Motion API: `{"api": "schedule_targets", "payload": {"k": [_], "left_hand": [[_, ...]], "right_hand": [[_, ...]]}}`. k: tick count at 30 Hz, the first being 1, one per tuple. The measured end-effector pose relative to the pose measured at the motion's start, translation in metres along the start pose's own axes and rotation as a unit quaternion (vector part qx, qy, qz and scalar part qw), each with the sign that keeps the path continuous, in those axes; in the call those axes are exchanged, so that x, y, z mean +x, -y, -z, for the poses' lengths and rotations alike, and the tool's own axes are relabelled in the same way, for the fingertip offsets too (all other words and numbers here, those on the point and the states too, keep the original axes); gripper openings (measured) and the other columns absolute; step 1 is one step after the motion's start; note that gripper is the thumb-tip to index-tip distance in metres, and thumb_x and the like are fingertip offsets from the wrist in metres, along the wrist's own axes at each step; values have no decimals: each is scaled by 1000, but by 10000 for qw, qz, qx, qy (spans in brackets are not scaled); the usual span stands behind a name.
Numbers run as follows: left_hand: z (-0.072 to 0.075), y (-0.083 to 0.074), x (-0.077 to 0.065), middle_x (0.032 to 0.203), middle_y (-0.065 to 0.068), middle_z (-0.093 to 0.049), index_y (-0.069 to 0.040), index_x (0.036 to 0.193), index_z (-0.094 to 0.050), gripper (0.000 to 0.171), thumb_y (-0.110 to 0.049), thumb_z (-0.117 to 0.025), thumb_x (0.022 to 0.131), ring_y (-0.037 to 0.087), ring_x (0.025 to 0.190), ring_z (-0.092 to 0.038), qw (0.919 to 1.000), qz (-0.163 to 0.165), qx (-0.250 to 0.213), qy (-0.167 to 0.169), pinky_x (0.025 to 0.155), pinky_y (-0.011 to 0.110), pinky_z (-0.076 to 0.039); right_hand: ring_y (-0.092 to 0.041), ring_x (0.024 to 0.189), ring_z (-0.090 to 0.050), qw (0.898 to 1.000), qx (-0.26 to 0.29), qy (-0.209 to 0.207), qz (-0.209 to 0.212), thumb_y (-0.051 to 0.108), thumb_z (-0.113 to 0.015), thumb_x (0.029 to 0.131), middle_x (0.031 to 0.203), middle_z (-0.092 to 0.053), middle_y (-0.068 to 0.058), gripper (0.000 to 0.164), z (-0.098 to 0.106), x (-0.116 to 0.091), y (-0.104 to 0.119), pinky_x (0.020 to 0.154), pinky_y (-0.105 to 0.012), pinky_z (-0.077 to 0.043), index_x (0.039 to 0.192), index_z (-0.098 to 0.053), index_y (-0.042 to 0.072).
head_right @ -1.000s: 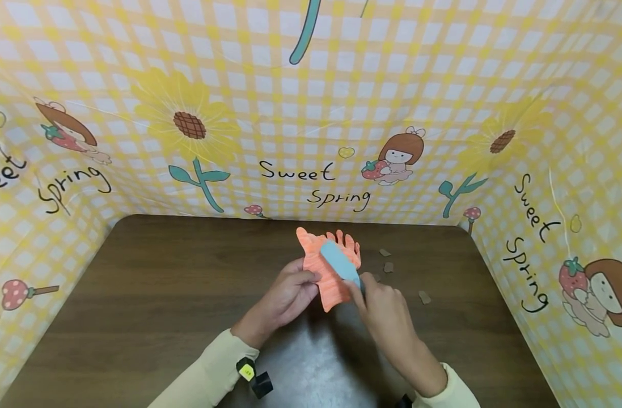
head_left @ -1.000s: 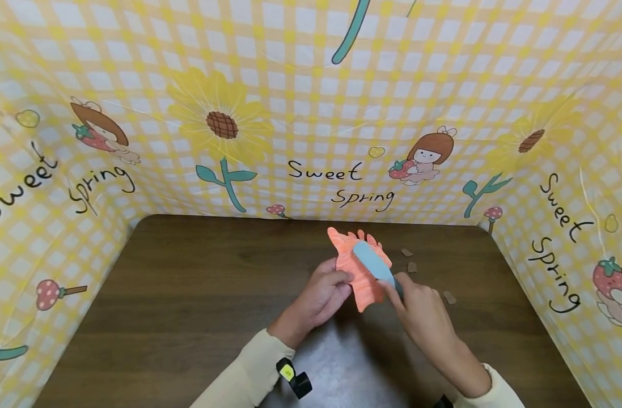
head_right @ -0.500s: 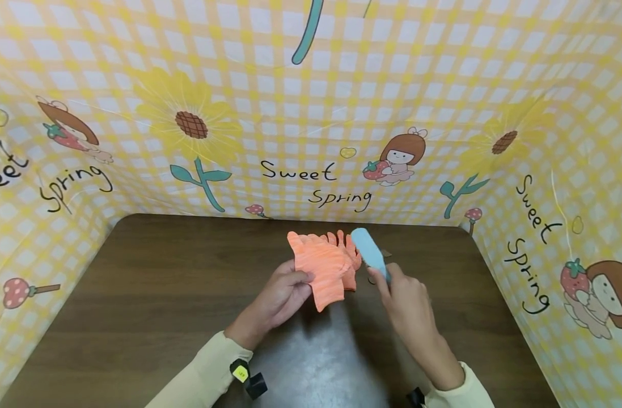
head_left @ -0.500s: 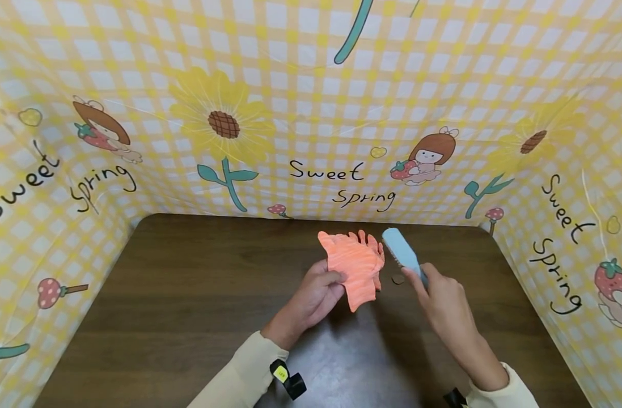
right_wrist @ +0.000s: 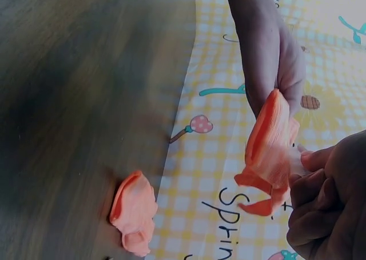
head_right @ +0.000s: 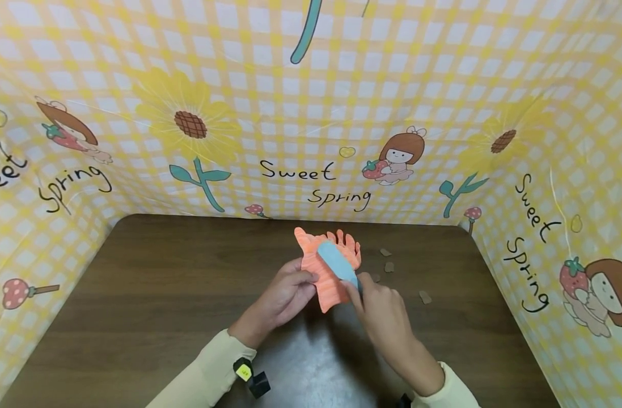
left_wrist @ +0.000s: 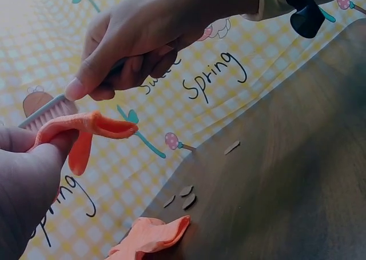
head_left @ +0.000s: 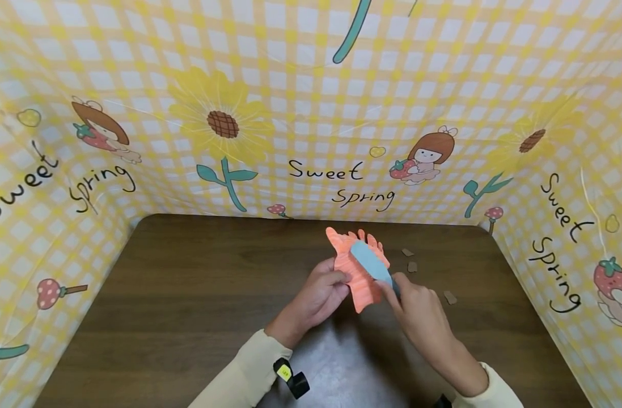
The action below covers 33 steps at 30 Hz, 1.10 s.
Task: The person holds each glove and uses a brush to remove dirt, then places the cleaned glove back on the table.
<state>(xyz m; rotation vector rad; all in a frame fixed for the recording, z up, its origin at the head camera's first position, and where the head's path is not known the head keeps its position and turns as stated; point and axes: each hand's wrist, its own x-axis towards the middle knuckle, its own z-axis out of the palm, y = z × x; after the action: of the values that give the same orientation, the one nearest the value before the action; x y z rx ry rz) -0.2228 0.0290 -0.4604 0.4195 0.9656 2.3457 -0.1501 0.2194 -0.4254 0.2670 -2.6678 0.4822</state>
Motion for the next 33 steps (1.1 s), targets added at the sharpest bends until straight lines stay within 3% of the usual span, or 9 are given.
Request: {"api": "schedule_targets", "payload": {"k": [4,9,18,23,28,33], "left_hand": [[0,0,0,166,19,-26,8,158,-19,62,15,-29,97,26,149,-31,9999,1,59,88,111,29,-44],[-1,1,0,163,22,-30,12,155,-21,60,15,-31,96,24,144,-37,9999,-13,138,45,111,30,-44],[1,5,-2,153,23,-40,15,151,-24,56,15,-31,95,21,135,-46,9998,-37,135,-137,107,30,-47],[0,7,-2,141,14,-49,15,149,-28,53,14,-32,96,16,126,-52,9995,-8,142,-268,105,28,-48],[-2,4,0,158,18,-37,9,155,-23,59,14,-32,97,17,138,-42,9999,-51,77,-54,108,25,-45],[-1,1,-2,166,22,-26,10,157,-19,62,13,-32,97,25,148,-32,9999,65,128,-11,112,30,-43]], "right_hand": [[-11,49,-38,9999,23,-59,-88,25,-74,95,54,-36,7,22,2,2,-5,46,-28,-35,93,-64,5],[-15,51,-44,9996,45,29,-293,26,-74,95,56,-44,4,23,3,4,-9,48,-32,-40,95,-65,5],[-14,49,-40,9920,296,585,-1078,40,-57,105,59,-38,3,36,8,5,-18,45,-27,-32,89,-55,7],[-12,52,-40,9956,427,372,-740,33,-64,102,59,-40,5,28,7,3,-6,48,-27,-35,97,-63,6],[-8,51,-36,9979,397,487,-184,24,-68,99,58,-34,8,20,3,-1,5,47,-23,-31,94,-62,6],[-11,50,-38,9997,140,120,-143,22,-72,96,55,-36,7,20,2,0,1,48,-26,-34,94,-63,5]]}}
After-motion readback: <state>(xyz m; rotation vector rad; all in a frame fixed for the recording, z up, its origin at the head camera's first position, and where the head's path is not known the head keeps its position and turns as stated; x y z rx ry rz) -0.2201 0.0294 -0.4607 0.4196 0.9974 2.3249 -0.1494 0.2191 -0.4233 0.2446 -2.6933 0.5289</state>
